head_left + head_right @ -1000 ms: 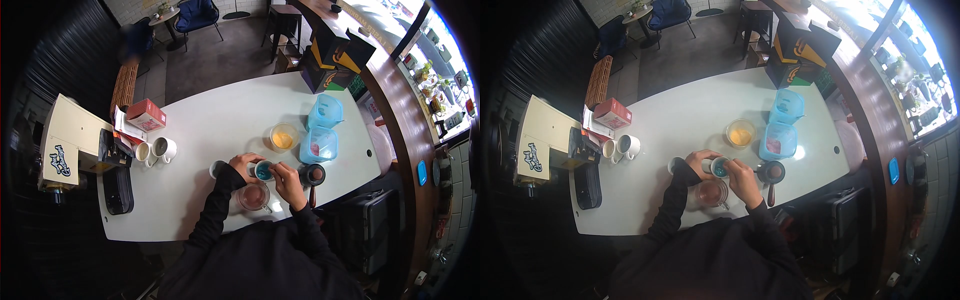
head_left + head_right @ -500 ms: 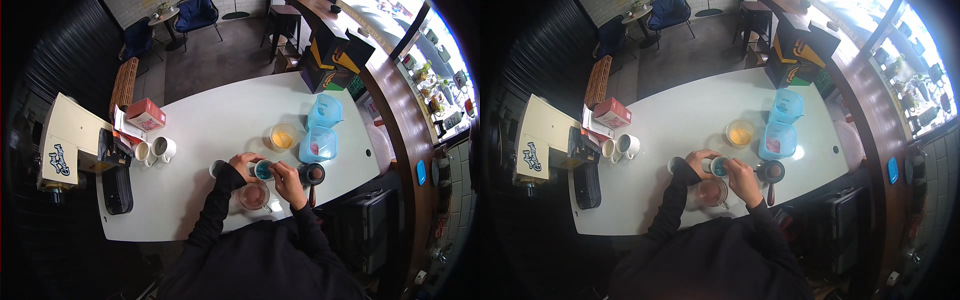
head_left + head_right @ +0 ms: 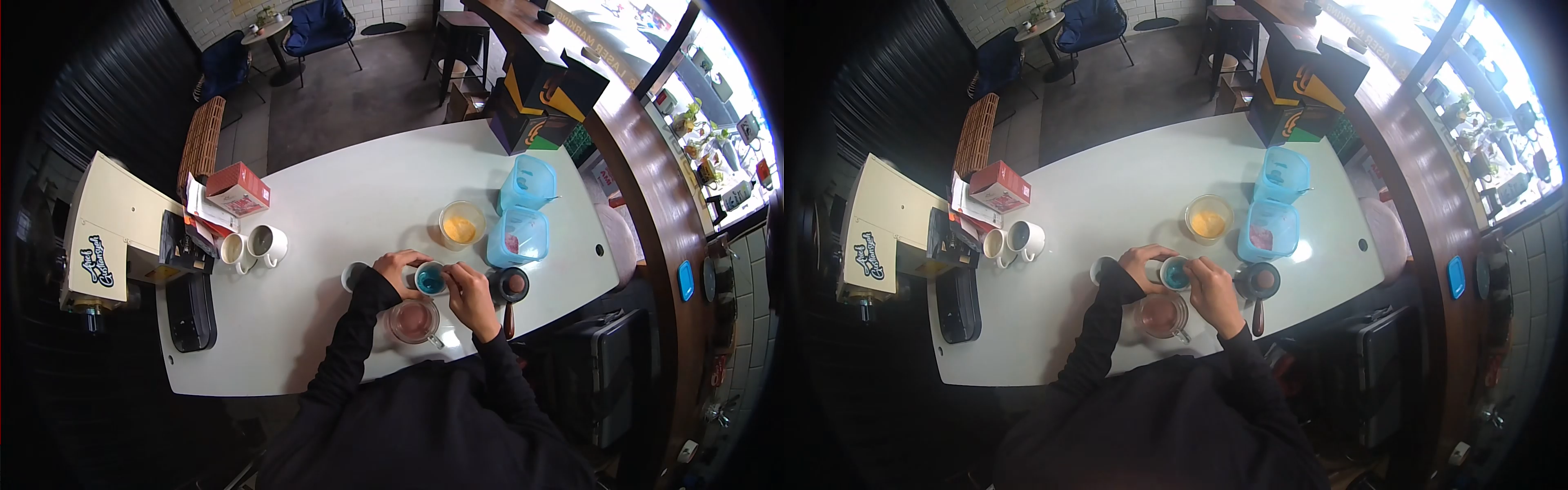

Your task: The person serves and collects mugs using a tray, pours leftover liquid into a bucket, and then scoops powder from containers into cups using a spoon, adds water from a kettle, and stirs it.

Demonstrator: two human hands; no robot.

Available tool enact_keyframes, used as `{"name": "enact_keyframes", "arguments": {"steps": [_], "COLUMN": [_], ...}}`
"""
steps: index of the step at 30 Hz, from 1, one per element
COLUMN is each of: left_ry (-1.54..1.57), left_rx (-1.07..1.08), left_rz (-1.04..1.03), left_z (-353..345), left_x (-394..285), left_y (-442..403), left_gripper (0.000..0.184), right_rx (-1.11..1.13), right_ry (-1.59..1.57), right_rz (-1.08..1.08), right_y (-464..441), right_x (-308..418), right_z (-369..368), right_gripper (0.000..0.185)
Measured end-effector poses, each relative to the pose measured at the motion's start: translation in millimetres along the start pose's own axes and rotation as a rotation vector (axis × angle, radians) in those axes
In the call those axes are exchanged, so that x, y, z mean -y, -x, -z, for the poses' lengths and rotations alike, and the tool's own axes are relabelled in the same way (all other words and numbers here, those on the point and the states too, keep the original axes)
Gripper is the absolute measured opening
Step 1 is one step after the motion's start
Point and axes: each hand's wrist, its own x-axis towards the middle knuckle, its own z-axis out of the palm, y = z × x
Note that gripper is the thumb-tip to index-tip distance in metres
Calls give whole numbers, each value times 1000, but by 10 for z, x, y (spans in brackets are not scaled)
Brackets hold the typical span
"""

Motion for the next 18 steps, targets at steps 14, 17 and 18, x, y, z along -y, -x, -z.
{"name": "enact_keyframes", "arguments": {"steps": [14,17,18], "left_ry": [4,-8,-6], "left_rx": [0,8,5], "left_rz": [14,27,25], "left_z": [12,14,7], "left_x": [-27,-27,-15], "left_y": [6,5,5], "left_gripper": [60,60,60], "right_rx": [-77,-45,-21], "right_ry": [32,10,-18], "right_rz": [29,21,10], "right_y": [-7,9,17], "right_x": [2,-22,-28], "right_z": [-6,-17,-25], "right_gripper": [7,7,7]}}
